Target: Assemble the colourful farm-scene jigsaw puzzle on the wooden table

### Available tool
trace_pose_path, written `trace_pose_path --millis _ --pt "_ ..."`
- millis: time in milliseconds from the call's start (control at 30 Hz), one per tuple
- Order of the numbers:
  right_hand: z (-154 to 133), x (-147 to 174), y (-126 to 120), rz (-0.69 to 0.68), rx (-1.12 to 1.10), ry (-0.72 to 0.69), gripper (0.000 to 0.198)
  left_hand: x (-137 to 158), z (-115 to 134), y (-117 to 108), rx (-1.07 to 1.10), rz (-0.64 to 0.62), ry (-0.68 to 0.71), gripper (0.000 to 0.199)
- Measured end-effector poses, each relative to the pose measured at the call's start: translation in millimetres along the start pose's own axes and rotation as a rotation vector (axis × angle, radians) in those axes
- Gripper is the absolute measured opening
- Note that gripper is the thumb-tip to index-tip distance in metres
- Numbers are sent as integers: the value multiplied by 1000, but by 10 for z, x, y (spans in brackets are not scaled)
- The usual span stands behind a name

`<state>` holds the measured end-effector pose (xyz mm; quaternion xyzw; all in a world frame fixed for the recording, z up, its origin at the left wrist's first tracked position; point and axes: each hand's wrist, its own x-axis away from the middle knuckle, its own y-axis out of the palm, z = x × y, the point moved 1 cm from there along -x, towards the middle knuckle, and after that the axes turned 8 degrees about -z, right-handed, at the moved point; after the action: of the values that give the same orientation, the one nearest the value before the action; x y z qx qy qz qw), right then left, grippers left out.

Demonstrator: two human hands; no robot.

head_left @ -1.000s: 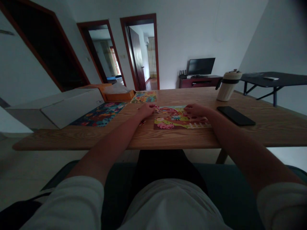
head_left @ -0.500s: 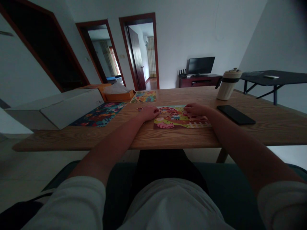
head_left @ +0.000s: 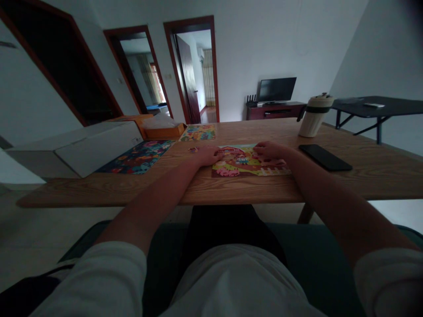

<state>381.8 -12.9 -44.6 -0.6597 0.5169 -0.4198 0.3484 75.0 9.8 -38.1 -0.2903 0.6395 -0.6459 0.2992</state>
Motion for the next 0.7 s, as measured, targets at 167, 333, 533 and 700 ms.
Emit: trace_pose_path --millis 167,333,533,700 --pt "28 -41 -1 4 12 -12 36 13 -8 -14 -11 -40 22 51" --pt "35 -42 -4 10 26 -27 35 10 -4 -27 -76 -66 -7 50" --pt "33 -52 2 2 12 -22 35 -36 10 0 -76 -85 36 55" --pt "3 -25 -6 3 25 -2 35 -10 57 14 31 -193 -14 67"
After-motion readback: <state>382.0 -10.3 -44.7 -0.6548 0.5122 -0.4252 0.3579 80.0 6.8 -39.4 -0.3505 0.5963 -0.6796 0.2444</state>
